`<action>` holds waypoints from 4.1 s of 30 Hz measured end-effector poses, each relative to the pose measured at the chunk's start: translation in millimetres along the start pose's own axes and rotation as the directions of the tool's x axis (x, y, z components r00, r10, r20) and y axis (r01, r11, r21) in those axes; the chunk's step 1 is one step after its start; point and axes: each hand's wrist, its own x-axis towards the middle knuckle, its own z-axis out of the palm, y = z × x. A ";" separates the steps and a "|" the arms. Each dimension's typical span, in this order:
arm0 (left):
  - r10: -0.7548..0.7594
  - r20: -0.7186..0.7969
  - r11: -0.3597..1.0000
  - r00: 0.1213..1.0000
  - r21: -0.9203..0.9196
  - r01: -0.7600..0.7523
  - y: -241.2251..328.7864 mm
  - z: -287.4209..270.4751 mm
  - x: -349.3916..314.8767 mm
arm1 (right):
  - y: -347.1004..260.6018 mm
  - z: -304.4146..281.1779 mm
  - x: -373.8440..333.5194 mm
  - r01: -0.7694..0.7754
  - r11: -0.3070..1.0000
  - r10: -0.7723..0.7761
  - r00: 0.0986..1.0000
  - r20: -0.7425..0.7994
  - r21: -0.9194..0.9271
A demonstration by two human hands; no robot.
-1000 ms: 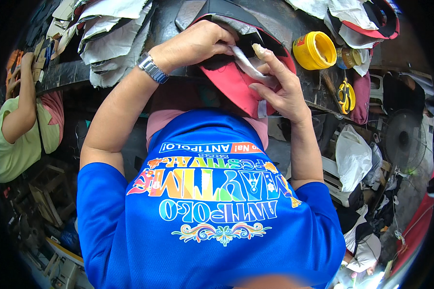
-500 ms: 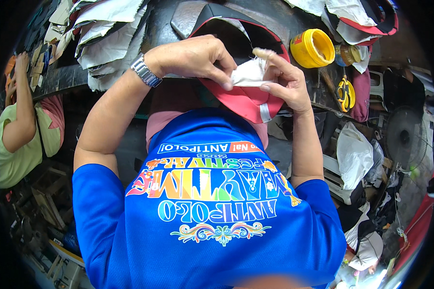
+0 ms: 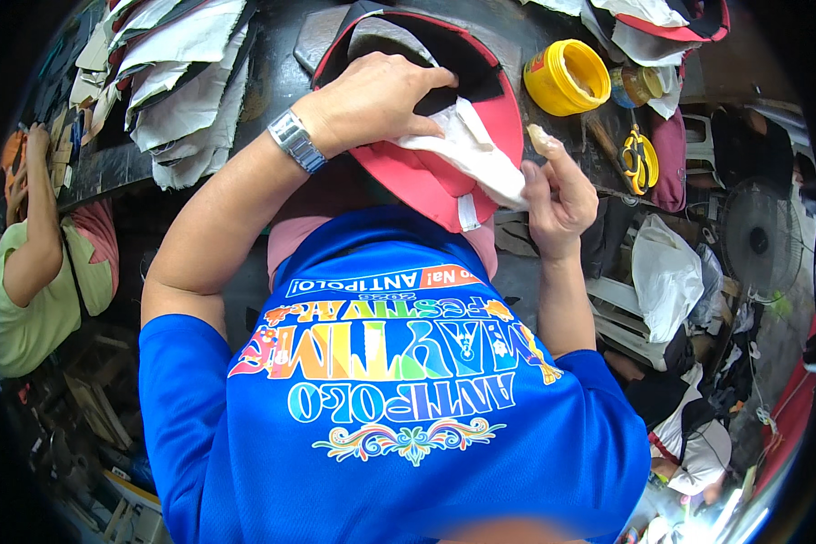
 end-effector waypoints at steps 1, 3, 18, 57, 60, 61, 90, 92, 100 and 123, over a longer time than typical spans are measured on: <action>0.004 0.020 1.000 1.000 0.017 -0.004 1.3 -1.6 1.5 | -2.6 -3.9 -3.5 -0.042 0.989 0.040 0.999 0.016 0.141; 0.007 0.025 0.997 1.000 0.071 -0.009 5.3 -3.8 2.6 | -9.0 -8.8 -8.9 -0.071 0.983 0.054 0.993 0.103 0.167; 0.004 0.068 0.983 0.998 0.184 -0.017 17.5 -1.1 0.2 | 13.9 49.9 20.6 -0.064 0.996 0.060 0.996 -0.060 -0.063; 0.180 0.112 0.978 0.977 0.083 -0.189 16.9 16.2 17.6 | 46.3 7.7 48.0 -0.260 0.944 0.206 0.945 -0.253 -0.202; 0.181 0.129 0.974 0.975 0.117 -0.196 17.8 14.1 22.4 | 72.9 -50.6 76.0 -0.218 0.879 0.184 0.976 -0.121 -0.424; 0.172 0.147 0.972 0.974 0.137 -0.192 18.4 13.8 24.0 | 86.8 -65.4 87.1 -0.247 0.835 0.275 0.961 -0.017 -0.492; 0.094 0.208 0.947 0.974 0.284 -0.152 27.7 9.9 57.4 | 34.8 0.7 9.4 -0.429 0.901 0.431 0.902 0.013 -0.070; 0.106 0.199 0.953 0.974 0.258 -0.156 24.7 11.5 60.5 | 34.8 16.1 -0.6 -0.313 0.914 0.336 0.941 0.048 -0.257; 0.139 0.137 0.976 0.981 0.150 -0.159 15.5 15.6 57.2 | 27.5 41.5 -3.4 -0.137 0.755 0.247 0.965 0.085 -0.641; 0.126 0.124 0.984 0.984 0.113 -0.140 14.3 14.5 56.2 | 38.5 41.6 -1.1 -0.241 0.903 0.319 0.931 0.178 -0.356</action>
